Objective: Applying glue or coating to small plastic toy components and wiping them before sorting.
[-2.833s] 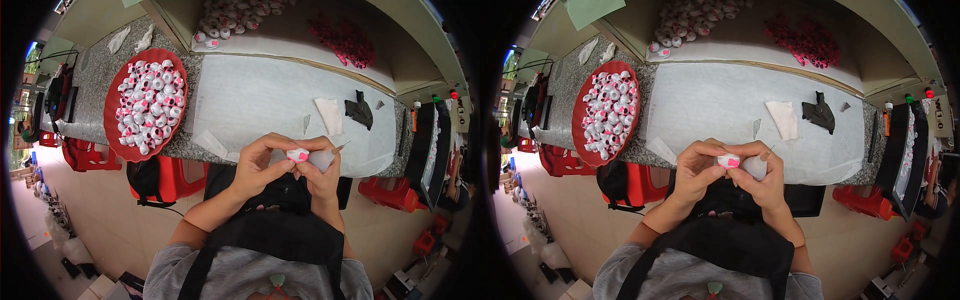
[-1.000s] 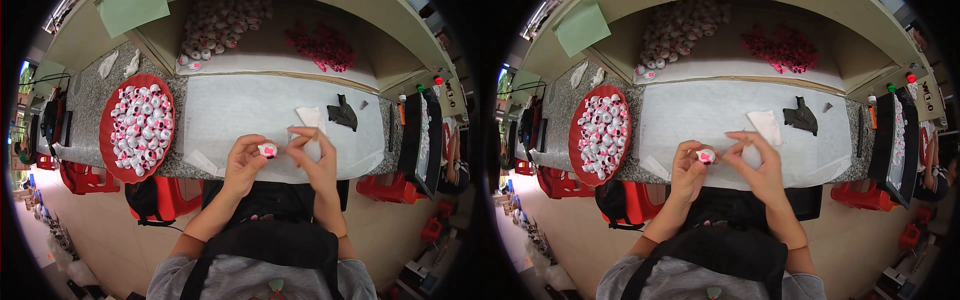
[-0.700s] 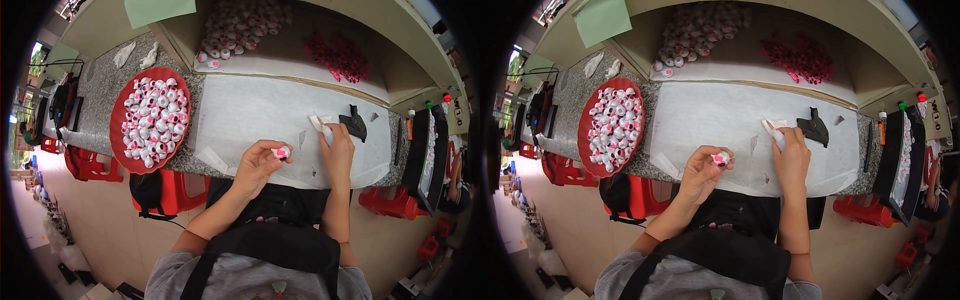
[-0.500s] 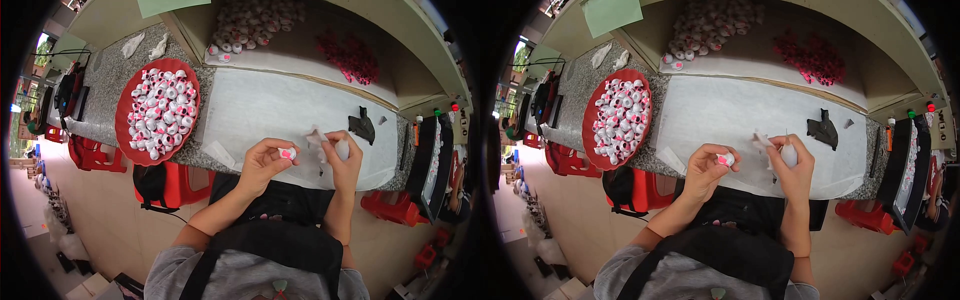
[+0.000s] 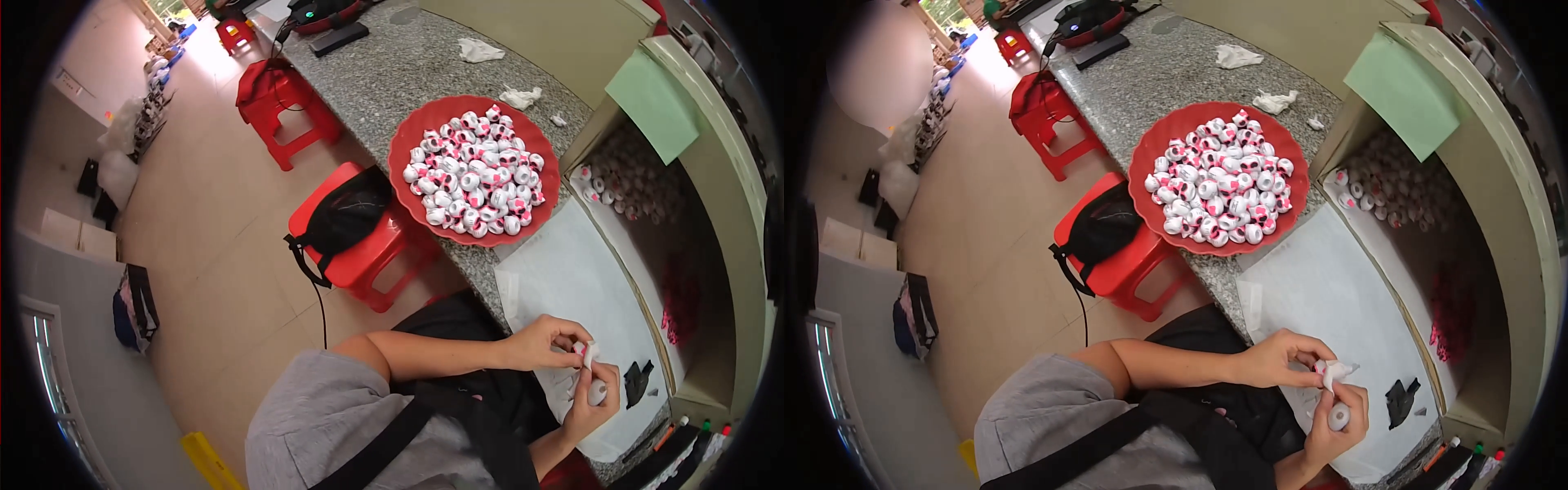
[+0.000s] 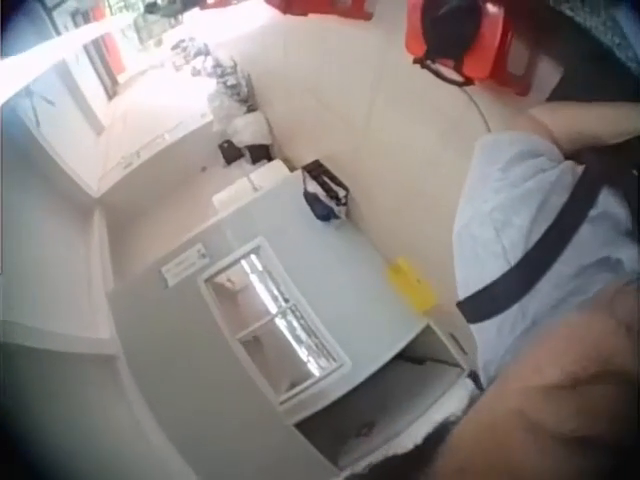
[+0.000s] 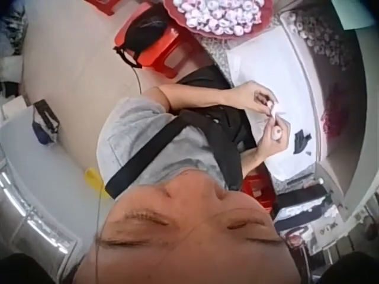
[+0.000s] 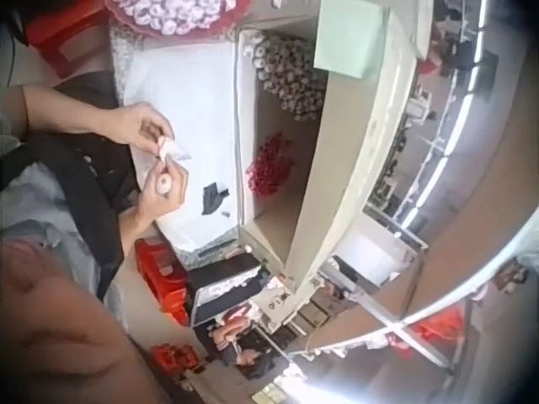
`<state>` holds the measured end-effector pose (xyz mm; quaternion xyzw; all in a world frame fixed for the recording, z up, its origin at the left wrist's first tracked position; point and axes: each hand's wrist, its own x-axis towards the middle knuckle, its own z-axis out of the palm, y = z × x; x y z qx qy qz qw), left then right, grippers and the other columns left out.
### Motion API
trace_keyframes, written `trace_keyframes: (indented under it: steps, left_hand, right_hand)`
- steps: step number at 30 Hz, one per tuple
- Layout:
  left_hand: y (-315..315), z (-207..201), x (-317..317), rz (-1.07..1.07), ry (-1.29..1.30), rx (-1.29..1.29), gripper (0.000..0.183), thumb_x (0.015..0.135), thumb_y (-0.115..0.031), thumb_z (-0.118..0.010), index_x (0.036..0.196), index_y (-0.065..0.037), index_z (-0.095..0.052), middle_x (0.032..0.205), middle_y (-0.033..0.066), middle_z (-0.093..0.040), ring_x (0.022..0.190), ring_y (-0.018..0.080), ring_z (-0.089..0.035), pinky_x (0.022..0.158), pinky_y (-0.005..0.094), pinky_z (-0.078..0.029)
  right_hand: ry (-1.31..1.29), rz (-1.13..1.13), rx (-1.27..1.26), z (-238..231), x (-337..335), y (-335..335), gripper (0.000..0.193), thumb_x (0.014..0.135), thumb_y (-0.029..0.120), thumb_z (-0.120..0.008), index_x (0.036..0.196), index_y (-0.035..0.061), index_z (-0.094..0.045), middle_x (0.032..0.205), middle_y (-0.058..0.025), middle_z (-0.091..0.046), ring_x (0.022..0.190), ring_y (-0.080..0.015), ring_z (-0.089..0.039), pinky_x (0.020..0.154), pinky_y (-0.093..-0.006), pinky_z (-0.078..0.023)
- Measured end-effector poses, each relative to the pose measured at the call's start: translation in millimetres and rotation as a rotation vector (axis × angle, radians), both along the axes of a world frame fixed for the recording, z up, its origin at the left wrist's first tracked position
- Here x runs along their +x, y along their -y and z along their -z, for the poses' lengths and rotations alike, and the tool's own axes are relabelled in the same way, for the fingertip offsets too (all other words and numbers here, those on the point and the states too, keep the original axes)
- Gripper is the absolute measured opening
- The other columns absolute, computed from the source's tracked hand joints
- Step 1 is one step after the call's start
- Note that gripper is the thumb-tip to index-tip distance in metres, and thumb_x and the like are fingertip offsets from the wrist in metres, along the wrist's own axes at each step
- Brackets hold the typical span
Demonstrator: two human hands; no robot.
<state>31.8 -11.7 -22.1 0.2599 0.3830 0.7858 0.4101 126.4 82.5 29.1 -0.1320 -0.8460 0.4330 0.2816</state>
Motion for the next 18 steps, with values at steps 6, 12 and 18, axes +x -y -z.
trace_keyframes:
  steps: [6,12,18]
  left_hand:
    - [9,-12,-12,-0.056,-0.225,-0.055,0.020,0.069,0.001,-0.057,0.089,0.002,-0.053,0.084,0.0070,-0.055,0.077,0.0101,-0.052,0.070,0.0227,-0.042]
    - [-2,-5,-15,-0.067,-0.252,0.005,0.022,0.067,0.009,-0.054,0.088,0.004,-0.052,0.089,0.0151,-0.053,0.082,0.0189,-0.052,0.067,0.0282,-0.045]
    - [-14,-4,-7,-0.028,-0.086,0.088,0.026,0.066,0.007,-0.056,0.090,0.003,-0.050,0.090,0.0197,-0.052,0.077,0.0222,-0.055,0.068,0.0306,-0.045]
  right_hand:
    - [0.053,0.004,-0.032,-7,1,-24,0.013,0.059,-0.009,-0.052,0.070,-0.0012,-0.051,0.063,-0.0082,-0.048,0.058,-0.0139,-0.046,0.052,-0.0218,-0.034]
    - [0.092,0.407,0.138,-7,16,-66,0.032,0.061,-0.006,-0.057,0.092,0.0018,-0.054,0.070,-0.0065,-0.048,0.067,-0.0142,-0.046,0.062,-0.0223,-0.036]
    - [0.087,0.321,-0.071,10,24,-55,0.035,0.061,-0.006,-0.057,0.095,0.0024,-0.054,0.070,-0.0025,-0.047,0.068,-0.0095,-0.044,0.061,-0.0192,-0.034]
